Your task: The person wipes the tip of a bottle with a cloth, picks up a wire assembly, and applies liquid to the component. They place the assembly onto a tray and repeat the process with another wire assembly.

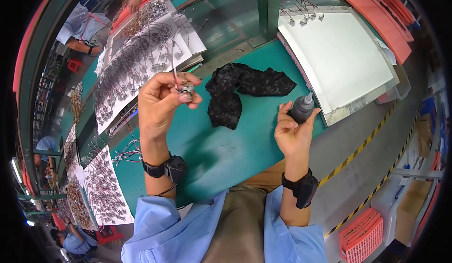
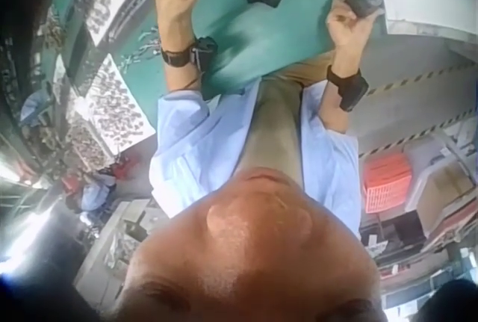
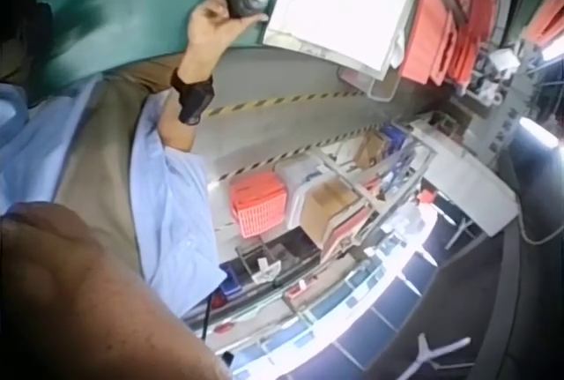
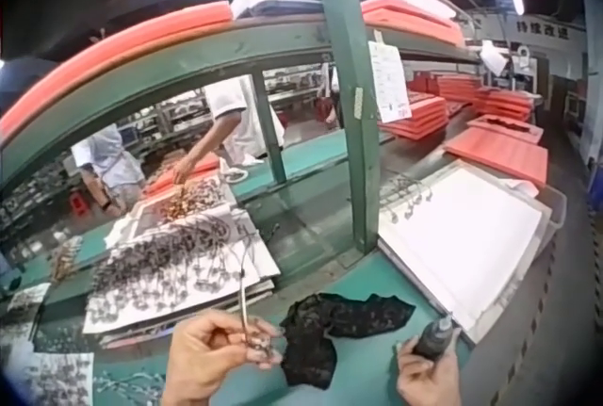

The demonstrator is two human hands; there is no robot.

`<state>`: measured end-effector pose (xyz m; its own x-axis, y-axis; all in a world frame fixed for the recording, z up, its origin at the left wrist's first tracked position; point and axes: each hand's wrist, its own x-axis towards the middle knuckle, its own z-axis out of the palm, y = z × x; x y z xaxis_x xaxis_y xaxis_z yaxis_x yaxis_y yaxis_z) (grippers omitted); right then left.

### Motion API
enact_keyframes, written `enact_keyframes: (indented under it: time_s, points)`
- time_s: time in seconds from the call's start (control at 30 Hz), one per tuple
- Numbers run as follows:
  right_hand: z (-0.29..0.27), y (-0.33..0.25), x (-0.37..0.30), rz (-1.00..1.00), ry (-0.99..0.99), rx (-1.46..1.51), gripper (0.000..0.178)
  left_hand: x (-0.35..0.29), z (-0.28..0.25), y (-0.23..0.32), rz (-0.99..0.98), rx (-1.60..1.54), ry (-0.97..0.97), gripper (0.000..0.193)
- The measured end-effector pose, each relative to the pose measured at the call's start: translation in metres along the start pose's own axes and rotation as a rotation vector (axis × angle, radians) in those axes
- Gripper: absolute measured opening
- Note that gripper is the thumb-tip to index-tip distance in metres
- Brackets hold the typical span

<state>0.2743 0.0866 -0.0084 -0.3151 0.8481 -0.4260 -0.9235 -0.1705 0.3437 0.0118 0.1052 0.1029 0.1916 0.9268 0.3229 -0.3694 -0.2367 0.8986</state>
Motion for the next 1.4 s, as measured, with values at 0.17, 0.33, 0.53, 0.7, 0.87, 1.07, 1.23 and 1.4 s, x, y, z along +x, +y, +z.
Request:
enact_keyframes:
  time_s: [0.17,0.33,0.53,0.7,0.87,1.07,1.23,1.4]
  points:
    - [0.002,0.002,-0.002,-0.043,0.025,-0.01,0.087,-0.014,-0.016,0.007,0.008,0.066,0.087,0.018]
    - [-0.004,0.005,-0.01,-0.068,0.041,-0.044,0.086,-0.021,-0.022,0.009,-0.008,0.108,0.127,0.018]
    - [-0.009,0.021,-0.033,-0.113,0.133,-0.086,0.075,-0.016,-0.033,0.012,-0.015,0.149,0.156,0.018]
    - [-0.027,0.061,-0.036,-0.474,-0.265,-1.242,0.046,-0.017,-0.036,0.026,0.045,0.149,0.175,0.016]
    - [0.017,0.08,0.028,-1.559,-0.422,-2.712,0.043,-0.025,-0.038,0.022,-0.017,0.057,0.158,0.013]
    - [0.009,0.044,0.047,-1.357,-0.111,-2.961,0.043,-0.038,-0.027,0.041,-0.054,0.082,0.178,0.018]
    - [0.024,0.061,0.031,-1.001,-0.1,-2.938,0.028,-0.041,-0.029,0.044,-0.008,0.026,0.193,0.018]
    - [0.034,0.086,0.034,-1.009,-0.347,-2.431,0.015,-0.029,-0.039,0.048,0.008,0.04,0.175,0.019]
